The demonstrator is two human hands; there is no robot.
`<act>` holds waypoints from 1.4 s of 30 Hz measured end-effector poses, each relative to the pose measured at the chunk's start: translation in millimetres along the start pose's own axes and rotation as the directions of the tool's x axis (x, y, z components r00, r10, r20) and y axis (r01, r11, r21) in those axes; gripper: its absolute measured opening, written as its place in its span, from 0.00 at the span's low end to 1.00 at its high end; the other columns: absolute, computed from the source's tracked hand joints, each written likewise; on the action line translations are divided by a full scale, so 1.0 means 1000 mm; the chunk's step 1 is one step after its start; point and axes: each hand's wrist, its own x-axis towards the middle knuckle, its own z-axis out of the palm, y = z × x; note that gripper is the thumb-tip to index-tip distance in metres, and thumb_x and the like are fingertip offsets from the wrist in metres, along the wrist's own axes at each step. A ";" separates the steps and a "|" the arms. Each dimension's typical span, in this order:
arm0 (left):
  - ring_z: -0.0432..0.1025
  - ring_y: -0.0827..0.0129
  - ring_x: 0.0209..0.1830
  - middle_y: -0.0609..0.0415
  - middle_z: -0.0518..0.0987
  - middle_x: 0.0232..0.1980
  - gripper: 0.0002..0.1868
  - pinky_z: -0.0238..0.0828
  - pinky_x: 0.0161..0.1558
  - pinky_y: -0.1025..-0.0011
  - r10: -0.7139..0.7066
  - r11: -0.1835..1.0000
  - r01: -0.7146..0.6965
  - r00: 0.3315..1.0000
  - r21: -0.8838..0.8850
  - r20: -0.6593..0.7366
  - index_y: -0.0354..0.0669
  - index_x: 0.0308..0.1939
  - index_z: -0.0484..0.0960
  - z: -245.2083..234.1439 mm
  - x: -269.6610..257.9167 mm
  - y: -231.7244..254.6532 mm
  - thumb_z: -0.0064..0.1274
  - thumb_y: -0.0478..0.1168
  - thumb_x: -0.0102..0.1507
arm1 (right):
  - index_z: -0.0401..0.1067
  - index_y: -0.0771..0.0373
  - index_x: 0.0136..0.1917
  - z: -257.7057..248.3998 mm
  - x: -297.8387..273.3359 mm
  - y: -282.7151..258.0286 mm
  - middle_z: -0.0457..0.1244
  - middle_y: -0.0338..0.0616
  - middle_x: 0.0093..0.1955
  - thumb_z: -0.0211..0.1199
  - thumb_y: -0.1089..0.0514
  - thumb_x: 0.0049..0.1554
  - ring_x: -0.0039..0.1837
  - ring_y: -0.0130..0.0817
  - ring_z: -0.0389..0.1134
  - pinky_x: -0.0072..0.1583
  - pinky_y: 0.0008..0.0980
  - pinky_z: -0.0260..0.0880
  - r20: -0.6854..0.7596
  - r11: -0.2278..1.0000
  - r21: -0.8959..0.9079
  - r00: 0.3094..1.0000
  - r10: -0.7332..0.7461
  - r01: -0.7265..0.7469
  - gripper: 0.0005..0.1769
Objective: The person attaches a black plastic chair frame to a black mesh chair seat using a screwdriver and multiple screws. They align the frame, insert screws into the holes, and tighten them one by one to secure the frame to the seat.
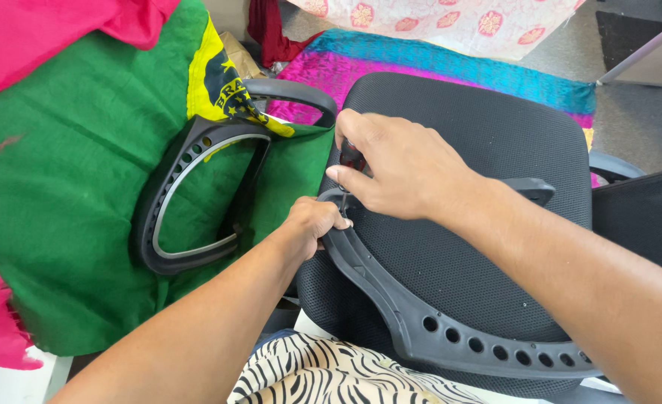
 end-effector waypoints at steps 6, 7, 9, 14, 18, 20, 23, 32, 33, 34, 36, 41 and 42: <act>0.81 0.57 0.34 0.46 0.84 0.37 0.12 0.79 0.38 0.58 0.009 1.000 -0.009 1.000 0.003 -0.008 0.35 0.40 0.81 0.001 0.000 -0.001 0.60 0.26 0.54 | 0.70 0.59 0.50 0.005 0.007 -0.008 0.70 0.50 0.43 0.63 0.49 0.56 0.48 0.55 0.72 0.49 0.52 0.70 0.001 0.998 -0.035 0.998 -0.055 0.055 0.14; 0.81 0.57 0.34 0.46 0.84 0.37 0.11 0.79 0.38 0.58 0.009 1.000 -0.009 1.000 0.007 -0.013 0.34 0.40 0.81 0.002 0.000 0.001 0.60 0.26 0.54 | 0.70 0.58 0.49 0.007 0.009 -0.010 0.71 0.50 0.43 0.62 0.47 0.57 0.48 0.55 0.71 0.50 0.53 0.70 -0.009 0.997 -0.070 1.000 0.017 -0.017 0.14; 0.81 0.57 0.34 0.45 0.84 0.37 0.11 0.80 0.38 0.58 0.003 1.000 -0.002 1.000 0.011 -0.025 0.33 0.40 0.80 0.002 0.000 0.001 0.61 0.26 0.54 | 0.70 0.58 0.50 0.008 0.013 -0.013 0.70 0.51 0.42 0.63 0.44 0.58 0.48 0.57 0.71 0.50 0.54 0.69 -0.027 0.981 -0.143 0.992 0.126 -0.128 0.17; 0.81 0.56 0.34 0.44 0.83 0.37 0.09 0.79 0.37 0.58 -0.006 0.999 0.006 1.000 0.034 -0.014 0.31 0.39 0.81 0.001 0.005 0.002 0.60 0.25 0.55 | 0.68 0.61 0.52 0.003 0.012 -0.004 0.70 0.52 0.42 0.64 0.51 0.50 0.46 0.57 0.71 0.45 0.55 0.70 -0.012 0.998 -0.055 1.000 0.013 -0.014 0.19; 0.81 0.55 0.33 0.43 0.83 0.36 0.09 0.80 0.37 0.58 -0.010 1.000 0.010 1.000 0.015 -0.011 0.29 0.39 0.80 0.002 0.006 0.001 0.59 0.25 0.55 | 0.69 0.58 0.51 0.005 0.009 -0.003 0.70 0.50 0.44 0.65 0.44 0.54 0.49 0.56 0.72 0.50 0.54 0.71 0.026 0.983 -0.145 0.992 0.120 -0.115 0.19; 0.81 0.54 0.33 0.43 0.83 0.36 0.09 0.80 0.36 0.58 -0.001 1.000 0.002 1.000 0.020 -0.009 0.29 0.38 0.80 0.002 0.006 0.003 0.59 0.25 0.55 | 0.69 0.59 0.51 0.005 0.012 -0.005 0.70 0.52 0.46 0.65 0.41 0.58 0.51 0.56 0.72 0.53 0.53 0.71 -0.010 0.951 -0.220 0.975 0.222 -0.219 0.21; 0.81 0.54 0.33 0.42 0.83 0.36 0.08 0.80 0.37 0.58 0.001 1.000 0.000 1.000 0.024 -0.010 0.30 0.38 0.81 0.000 0.005 0.002 0.59 0.25 0.55 | 0.66 0.61 0.54 0.001 0.010 -0.005 0.70 0.53 0.44 0.69 0.45 0.51 0.47 0.58 0.71 0.48 0.55 0.70 0.028 0.980 -0.162 0.992 0.123 -0.117 0.25; 0.81 0.55 0.33 0.43 0.84 0.36 0.08 0.78 0.37 0.58 0.018 0.999 -0.017 0.999 0.047 -0.033 0.30 0.37 0.82 0.001 0.005 -0.001 0.61 0.26 0.54 | 0.67 0.60 0.52 -0.004 0.005 0.000 0.70 0.53 0.44 0.69 0.41 0.54 0.50 0.56 0.72 0.51 0.52 0.71 0.077 0.955 -0.232 0.975 0.208 -0.185 0.24; 0.81 0.54 0.32 0.43 0.83 0.35 0.08 0.78 0.37 0.57 0.021 0.999 -0.019 0.999 0.036 -0.036 0.30 0.37 0.82 0.002 0.005 -0.001 0.61 0.25 0.54 | 0.67 0.60 0.55 -0.005 0.004 0.003 0.70 0.53 0.44 0.69 0.44 0.53 0.49 0.55 0.72 0.50 0.51 0.71 0.086 0.979 -0.173 0.988 0.125 -0.109 0.25; 0.81 0.55 0.32 0.43 0.84 0.35 0.07 0.79 0.37 0.57 0.024 0.999 -0.023 0.999 0.029 -0.033 0.30 0.37 0.82 0.002 0.006 0.001 0.60 0.25 0.54 | 0.66 0.60 0.58 -0.006 0.001 0.005 0.70 0.52 0.43 0.69 0.47 0.52 0.48 0.54 0.72 0.50 0.50 0.71 0.088 0.993 -0.113 0.995 0.041 -0.031 0.26; 0.81 0.55 0.32 0.43 0.84 0.35 0.07 0.80 0.37 0.58 0.009 1.000 -0.009 0.999 0.008 -0.034 0.29 0.36 0.82 0.002 0.006 -0.003 0.60 0.25 0.54 | 0.67 0.60 0.58 -0.005 -0.004 0.010 0.71 0.51 0.43 0.68 0.50 0.50 0.48 0.53 0.73 0.49 0.49 0.71 0.086 0.998 -0.037 0.995 -0.052 0.055 0.25; 0.81 0.55 0.32 0.42 0.84 0.35 0.07 0.81 0.36 0.57 0.029 1.000 -0.029 0.999 -0.010 -0.029 0.29 0.36 0.82 0.001 0.006 -0.005 0.60 0.24 0.54 | 0.69 0.63 0.51 -0.003 0.000 0.018 0.70 0.57 0.43 0.70 0.39 0.54 0.49 0.56 0.73 0.52 0.50 0.72 0.057 0.964 -0.228 0.987 0.151 -0.134 0.27; 0.82 0.54 0.32 0.42 0.84 0.35 0.07 0.81 0.36 0.57 0.038 0.999 -0.038 0.999 -0.017 -0.025 0.28 0.36 0.82 0.001 0.006 -0.005 0.59 0.24 0.54 | 0.70 0.63 0.49 -0.003 -0.001 0.019 0.70 0.56 0.43 0.70 0.38 0.54 0.48 0.56 0.73 0.51 0.51 0.72 0.055 0.961 -0.244 0.988 0.147 -0.130 0.27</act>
